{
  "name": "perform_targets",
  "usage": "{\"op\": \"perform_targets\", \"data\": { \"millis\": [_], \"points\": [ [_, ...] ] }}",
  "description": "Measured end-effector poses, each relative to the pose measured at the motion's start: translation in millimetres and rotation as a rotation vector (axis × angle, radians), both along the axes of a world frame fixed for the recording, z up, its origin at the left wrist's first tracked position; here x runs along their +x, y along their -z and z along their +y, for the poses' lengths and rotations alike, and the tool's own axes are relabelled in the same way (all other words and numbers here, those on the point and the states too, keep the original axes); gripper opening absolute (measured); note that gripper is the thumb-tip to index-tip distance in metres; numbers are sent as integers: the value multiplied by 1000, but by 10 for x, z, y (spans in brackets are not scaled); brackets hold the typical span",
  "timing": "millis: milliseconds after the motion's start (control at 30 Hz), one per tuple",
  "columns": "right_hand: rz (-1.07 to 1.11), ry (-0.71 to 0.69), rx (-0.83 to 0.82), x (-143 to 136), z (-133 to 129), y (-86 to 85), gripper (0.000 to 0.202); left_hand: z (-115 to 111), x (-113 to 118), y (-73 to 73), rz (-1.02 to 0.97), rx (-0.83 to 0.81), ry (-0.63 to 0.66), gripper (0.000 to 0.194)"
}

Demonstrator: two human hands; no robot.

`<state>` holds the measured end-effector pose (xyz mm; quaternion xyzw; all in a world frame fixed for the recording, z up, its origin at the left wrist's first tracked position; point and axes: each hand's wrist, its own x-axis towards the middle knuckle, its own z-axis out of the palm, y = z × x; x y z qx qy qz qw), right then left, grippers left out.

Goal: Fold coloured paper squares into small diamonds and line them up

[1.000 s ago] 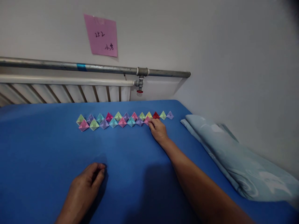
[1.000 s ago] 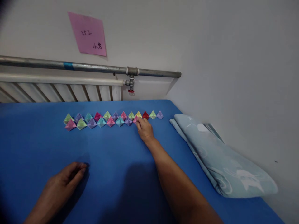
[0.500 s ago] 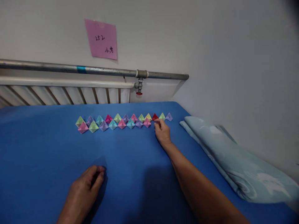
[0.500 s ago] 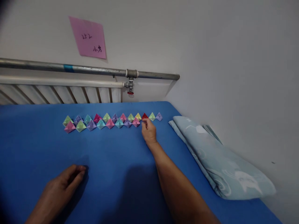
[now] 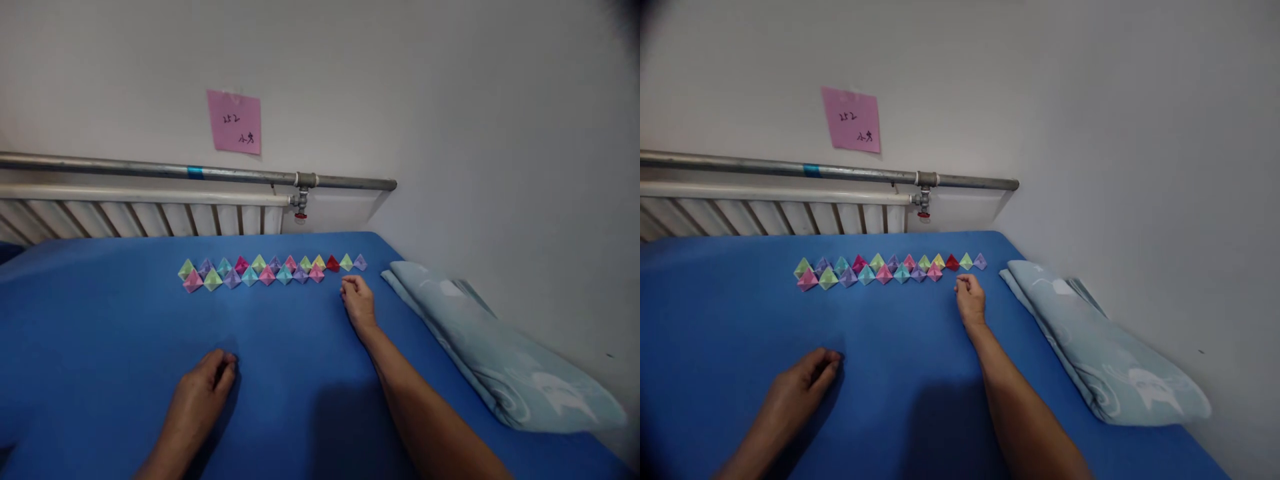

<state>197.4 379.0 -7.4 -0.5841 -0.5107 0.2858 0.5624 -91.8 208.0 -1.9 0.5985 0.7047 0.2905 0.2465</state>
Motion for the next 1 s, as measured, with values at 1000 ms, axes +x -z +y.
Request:
{"op": "perform_targets", "data": {
  "millis": [1000],
  "points": [
    [-177, -213, 8, -255, -828, -62, 21, -7, 37, -79, 112, -71, 72, 10]
  ]
}}
